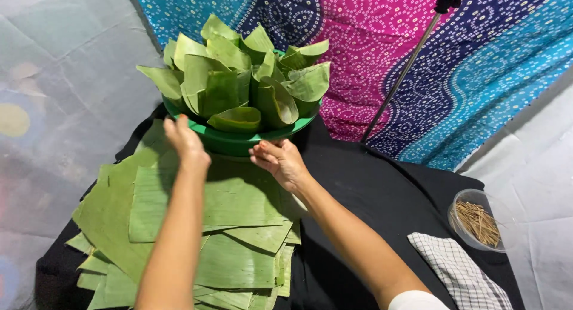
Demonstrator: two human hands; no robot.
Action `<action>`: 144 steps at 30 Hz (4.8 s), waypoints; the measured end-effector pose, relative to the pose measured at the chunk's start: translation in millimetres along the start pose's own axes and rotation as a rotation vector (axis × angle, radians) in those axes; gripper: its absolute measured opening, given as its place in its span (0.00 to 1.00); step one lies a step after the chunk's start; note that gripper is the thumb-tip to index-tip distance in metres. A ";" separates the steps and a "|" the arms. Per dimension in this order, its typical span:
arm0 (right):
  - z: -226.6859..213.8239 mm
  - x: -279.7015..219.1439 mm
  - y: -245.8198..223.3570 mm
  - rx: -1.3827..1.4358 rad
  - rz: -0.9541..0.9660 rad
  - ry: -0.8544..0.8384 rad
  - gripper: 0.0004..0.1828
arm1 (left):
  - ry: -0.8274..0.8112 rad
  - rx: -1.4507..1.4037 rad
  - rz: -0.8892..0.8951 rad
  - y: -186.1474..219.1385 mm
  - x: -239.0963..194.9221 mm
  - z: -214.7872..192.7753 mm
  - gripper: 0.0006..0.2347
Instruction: Wiping banana leaves and folding them into cones secured with small wooden sticks
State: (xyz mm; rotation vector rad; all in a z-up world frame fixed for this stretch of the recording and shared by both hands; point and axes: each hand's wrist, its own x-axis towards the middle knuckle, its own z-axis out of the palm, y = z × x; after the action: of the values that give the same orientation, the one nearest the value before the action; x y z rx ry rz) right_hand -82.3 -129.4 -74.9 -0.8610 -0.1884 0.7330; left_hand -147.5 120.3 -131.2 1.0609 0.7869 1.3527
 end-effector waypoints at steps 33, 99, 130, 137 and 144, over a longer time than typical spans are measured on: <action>-46.0 -97.4 19.4 -1.652 -0.535 -0.318 0.22 | -0.587 0.813 0.559 68.9 -130.5 -113.6 0.29; -12.2 -85.0 56.4 -2.318 -0.845 -0.357 0.26 | -0.574 1.385 0.753 75.4 -184.5 -245.0 0.21; -50.3 -161.7 70.9 -0.659 0.071 -0.282 0.09 | -0.821 1.313 0.564 113.4 -304.0 -166.2 0.22; -71.1 -158.6 42.1 -0.719 0.059 0.016 0.14 | -0.932 1.371 0.411 144.0 -258.6 -193.9 0.26; -100.4 -141.4 62.1 -0.626 0.140 -0.001 0.13 | -0.736 1.579 0.222 103.5 -182.8 -218.7 0.26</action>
State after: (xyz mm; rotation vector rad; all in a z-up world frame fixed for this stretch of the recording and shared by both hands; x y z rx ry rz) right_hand -175.8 -258.0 -168.0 -1.4806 -0.3717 0.8178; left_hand -406.0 -38.0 -138.2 2.6885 1.1265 0.1390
